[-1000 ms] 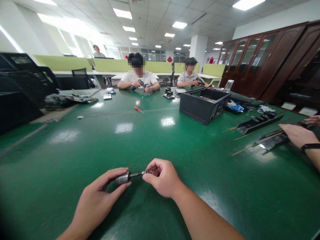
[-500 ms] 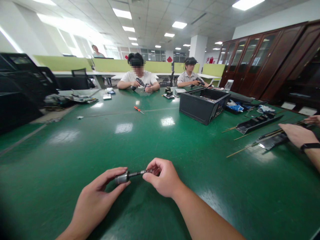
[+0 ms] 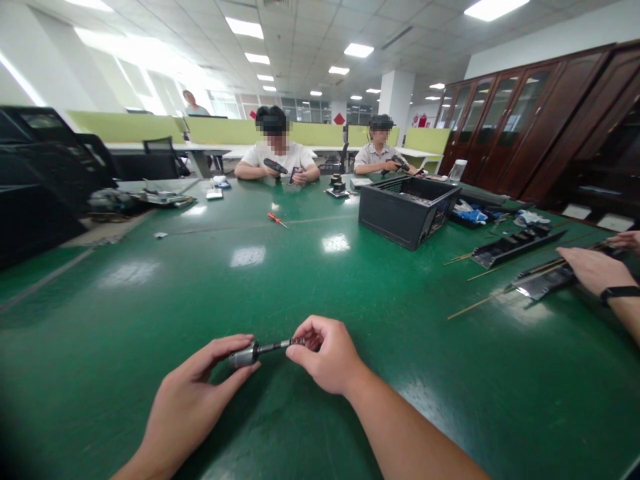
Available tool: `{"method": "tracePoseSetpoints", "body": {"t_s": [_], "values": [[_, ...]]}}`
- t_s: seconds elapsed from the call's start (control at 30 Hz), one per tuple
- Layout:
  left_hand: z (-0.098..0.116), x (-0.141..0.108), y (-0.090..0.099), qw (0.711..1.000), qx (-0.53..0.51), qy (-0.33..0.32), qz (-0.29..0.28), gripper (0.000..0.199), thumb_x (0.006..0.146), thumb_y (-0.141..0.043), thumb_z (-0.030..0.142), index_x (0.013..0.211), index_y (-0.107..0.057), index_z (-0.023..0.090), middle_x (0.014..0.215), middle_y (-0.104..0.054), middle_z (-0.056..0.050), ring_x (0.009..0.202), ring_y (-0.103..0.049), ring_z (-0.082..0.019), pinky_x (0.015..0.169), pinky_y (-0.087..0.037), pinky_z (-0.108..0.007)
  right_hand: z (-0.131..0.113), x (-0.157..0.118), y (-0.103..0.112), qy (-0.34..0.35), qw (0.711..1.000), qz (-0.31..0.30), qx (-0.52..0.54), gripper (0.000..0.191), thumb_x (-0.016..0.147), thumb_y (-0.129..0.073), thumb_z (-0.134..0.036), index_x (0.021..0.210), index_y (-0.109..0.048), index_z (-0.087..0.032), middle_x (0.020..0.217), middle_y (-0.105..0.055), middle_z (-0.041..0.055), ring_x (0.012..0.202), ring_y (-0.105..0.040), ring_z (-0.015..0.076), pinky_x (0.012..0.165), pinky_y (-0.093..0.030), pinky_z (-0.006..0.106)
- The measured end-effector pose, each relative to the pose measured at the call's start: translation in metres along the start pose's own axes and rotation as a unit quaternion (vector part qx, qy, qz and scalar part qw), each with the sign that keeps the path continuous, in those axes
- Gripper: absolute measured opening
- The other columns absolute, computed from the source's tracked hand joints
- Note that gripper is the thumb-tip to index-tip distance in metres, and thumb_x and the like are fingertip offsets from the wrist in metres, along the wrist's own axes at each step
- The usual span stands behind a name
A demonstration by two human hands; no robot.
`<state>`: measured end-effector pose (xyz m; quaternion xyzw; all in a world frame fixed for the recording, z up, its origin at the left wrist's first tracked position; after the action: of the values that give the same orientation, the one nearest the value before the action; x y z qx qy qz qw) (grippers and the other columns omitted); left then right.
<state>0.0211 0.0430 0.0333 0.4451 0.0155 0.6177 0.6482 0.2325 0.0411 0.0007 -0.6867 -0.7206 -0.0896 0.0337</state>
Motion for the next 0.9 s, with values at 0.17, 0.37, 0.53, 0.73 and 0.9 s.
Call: {"method": "tracePoseSetpoints", "body": {"t_s": [0.17,0.37,0.53,0.73,0.9], "values": [[-0.003,0.001,0.001,1.000,0.003,0.012,0.004,0.026,0.083,-0.072,0.044,0.102,-0.073,0.026,0.103,-0.076,-0.004,0.095,-0.073,-0.024,0.094,-0.059,-0.039,0.000,0.000,0.000,-0.003,1.000,0.002,0.002,0.011,0.074,-0.074,-0.024,0.078,-0.066,-0.018,0.067,-0.061,-0.0013,0.061,-0.051,0.0127,0.060,-0.041,0.026],[-0.014,0.000,0.000,0.999,0.000,0.048,0.006,0.033,0.082,-0.073,0.048,0.105,-0.072,0.025,0.104,-0.076,-0.004,0.094,-0.073,-0.025,0.095,-0.059,-0.041,0.002,0.003,0.008,-0.010,0.997,0.036,0.065,0.013,0.072,-0.077,-0.025,0.077,-0.067,-0.017,0.067,-0.062,-0.0011,0.061,-0.052,0.0125,0.059,-0.041,0.025],[-0.016,-0.001,0.002,0.999,-0.003,0.052,0.010,0.034,0.082,-0.073,0.049,0.106,-0.072,0.024,0.105,-0.075,-0.005,0.094,-0.073,-0.025,0.093,-0.059,-0.041,0.010,0.009,0.026,-0.035,0.963,0.129,0.233,0.023,0.070,-0.079,-0.035,0.077,-0.066,-0.017,0.065,-0.067,0.0019,0.058,-0.056,0.0146,0.059,-0.043,0.027],[-0.013,0.001,0.004,0.994,-0.041,0.095,0.024,0.038,0.074,-0.080,0.048,0.101,-0.073,0.022,0.099,-0.075,-0.006,0.090,-0.072,-0.024,0.091,-0.059,-0.040,0.025,0.011,0.039,-0.068,0.913,0.231,0.329,0.044,0.087,-0.060,-0.056,0.061,-0.049,-0.022,0.048,-0.052,-0.0011,0.044,-0.043,0.0133,0.049,-0.034,0.028],[-0.035,0.004,0.013,0.916,-0.263,0.285,0.099,0.060,0.068,-0.084,0.050,0.118,-0.069,0.021,0.105,-0.075,-0.006,0.091,-0.072,-0.021,0.076,-0.063,-0.026,0.026,0.013,0.033,-0.069,0.927,0.198,0.312,0.052,0.089,-0.055,-0.060,0.056,-0.036,-0.024,0.042,-0.044,-0.0035,0.041,-0.037,0.0128,0.050,-0.034,0.029]]}}
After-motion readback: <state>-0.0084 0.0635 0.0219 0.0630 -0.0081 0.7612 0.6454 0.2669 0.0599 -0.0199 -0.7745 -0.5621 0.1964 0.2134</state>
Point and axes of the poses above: each hand's wrist, its own x-axis towards the middle knuckle, its own y-axis out of the back of the hand, z = x × y, the point moved 6 cm from there along x, towards the middle knuckle
